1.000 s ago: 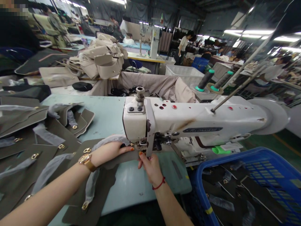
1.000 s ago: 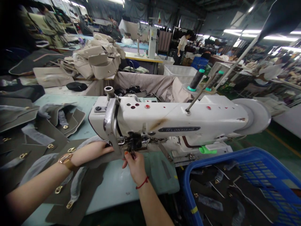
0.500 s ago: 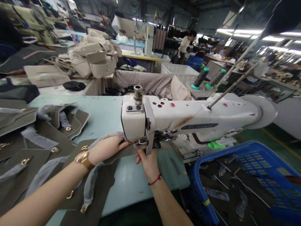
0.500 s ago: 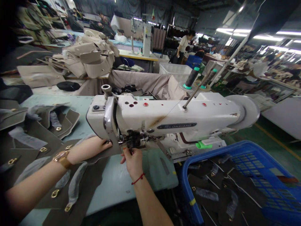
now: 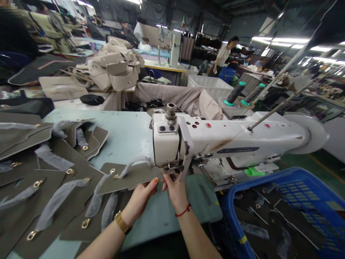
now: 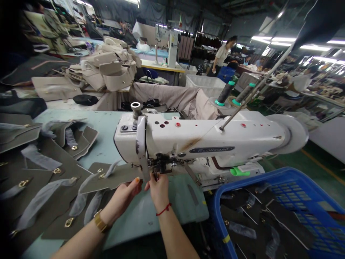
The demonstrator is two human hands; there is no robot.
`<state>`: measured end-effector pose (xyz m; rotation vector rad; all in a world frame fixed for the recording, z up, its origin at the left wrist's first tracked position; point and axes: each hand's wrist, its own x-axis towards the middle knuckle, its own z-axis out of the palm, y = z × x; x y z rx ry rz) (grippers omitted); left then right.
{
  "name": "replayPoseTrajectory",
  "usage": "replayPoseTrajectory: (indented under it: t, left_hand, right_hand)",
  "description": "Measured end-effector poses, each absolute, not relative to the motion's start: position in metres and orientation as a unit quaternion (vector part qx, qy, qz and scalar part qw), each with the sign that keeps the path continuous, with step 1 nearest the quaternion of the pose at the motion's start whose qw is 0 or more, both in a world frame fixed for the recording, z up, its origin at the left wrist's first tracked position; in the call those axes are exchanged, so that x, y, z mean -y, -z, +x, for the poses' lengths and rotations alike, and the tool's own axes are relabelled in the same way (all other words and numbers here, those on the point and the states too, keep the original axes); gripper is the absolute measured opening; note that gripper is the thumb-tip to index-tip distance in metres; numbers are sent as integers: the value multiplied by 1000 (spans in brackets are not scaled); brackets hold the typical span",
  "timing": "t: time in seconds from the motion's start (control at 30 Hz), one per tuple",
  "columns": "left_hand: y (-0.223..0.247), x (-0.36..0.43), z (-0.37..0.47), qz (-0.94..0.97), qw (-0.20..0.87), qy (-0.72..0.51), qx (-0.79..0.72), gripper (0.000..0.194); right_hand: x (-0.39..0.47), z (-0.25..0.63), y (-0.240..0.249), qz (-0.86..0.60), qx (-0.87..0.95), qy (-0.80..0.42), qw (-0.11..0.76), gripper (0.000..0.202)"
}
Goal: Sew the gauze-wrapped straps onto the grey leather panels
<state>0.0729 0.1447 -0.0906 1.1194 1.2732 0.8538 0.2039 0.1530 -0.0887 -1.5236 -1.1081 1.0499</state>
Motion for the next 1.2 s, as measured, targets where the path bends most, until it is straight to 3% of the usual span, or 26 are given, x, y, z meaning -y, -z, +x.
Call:
replayPoseTrajectory:
  t: [0.23, 0.67, 1.2]
  left_hand:
    - [75, -159, 70, 461, 552, -263, -643, 58]
    - [65, -162, 72, 483, 545, -214, -651, 60]
    - [77, -165, 74, 449, 566, -240, -648, 58]
  right_hand:
    - [-145, 205, 85, -629, 469, -395, 478, 52]
    - [-138, 195, 78, -627, 408, -402, 528, 47]
    - [-146, 194, 83, -648, 396, -398, 515, 45]
